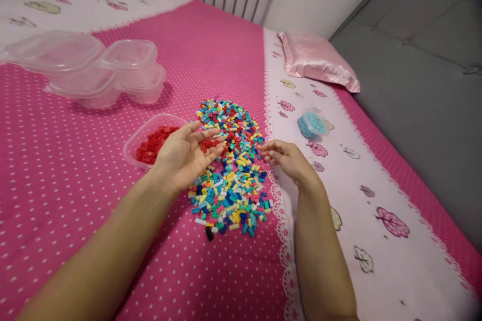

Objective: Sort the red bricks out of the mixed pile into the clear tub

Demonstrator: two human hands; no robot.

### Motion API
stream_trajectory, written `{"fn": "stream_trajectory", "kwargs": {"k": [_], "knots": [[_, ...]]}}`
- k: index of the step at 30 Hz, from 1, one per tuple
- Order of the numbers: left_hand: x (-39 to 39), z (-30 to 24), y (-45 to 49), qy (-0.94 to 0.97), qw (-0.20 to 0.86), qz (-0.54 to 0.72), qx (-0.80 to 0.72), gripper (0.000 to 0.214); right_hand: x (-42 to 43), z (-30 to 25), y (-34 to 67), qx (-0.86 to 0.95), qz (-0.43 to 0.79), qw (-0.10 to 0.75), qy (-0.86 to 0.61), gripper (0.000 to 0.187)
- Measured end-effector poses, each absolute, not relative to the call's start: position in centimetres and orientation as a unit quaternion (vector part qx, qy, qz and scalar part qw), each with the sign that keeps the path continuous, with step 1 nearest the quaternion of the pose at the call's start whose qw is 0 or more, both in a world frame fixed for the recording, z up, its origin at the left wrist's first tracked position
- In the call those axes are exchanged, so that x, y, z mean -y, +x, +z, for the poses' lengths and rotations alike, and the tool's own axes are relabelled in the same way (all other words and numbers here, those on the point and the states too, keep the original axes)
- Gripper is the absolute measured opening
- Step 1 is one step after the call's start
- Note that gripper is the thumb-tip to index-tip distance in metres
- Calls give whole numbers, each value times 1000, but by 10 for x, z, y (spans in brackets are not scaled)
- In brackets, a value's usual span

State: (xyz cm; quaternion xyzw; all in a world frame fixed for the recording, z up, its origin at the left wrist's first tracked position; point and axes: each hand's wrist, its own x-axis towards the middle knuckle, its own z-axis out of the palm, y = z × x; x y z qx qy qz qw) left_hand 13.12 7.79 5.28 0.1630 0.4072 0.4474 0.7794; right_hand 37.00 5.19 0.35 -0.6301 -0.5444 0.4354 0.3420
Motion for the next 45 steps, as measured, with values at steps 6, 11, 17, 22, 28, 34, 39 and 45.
{"fn": "stream_trajectory", "kwargs": {"k": [6, 11, 17, 22, 28, 34, 39, 45], "knots": [[-77, 55, 133, 155, 778, 448, -413, 17, -59, -9, 355, 643, 302, 314, -631, 36], [-77, 54, 132, 155, 779, 447, -411, 17, -57, 0, 347, 740, 289, 207, -571, 41], [-77, 55, 131, 158, 781, 445, -408, 17, -44, 18, 360, 715, 428, 153, -531, 39], [-79, 54, 130, 156, 781, 445, -408, 16, -43, 19, 367, 663, 413, 200, -591, 27], [-78, 55, 130, 160, 778, 450, -408, 16, -48, 11, 354, 655, 372, 263, -603, 21], [-78, 54, 130, 165, 781, 450, -400, 18, -51, 8, 343, 714, 337, 208, -577, 32], [-79, 53, 129, 160, 779, 457, -399, 17, -50, 8, 339, 730, 355, 182, -554, 34], [-78, 54, 129, 159, 776, 463, -397, 15, -50, 13, 338, 756, 304, 176, -551, 30]]}}
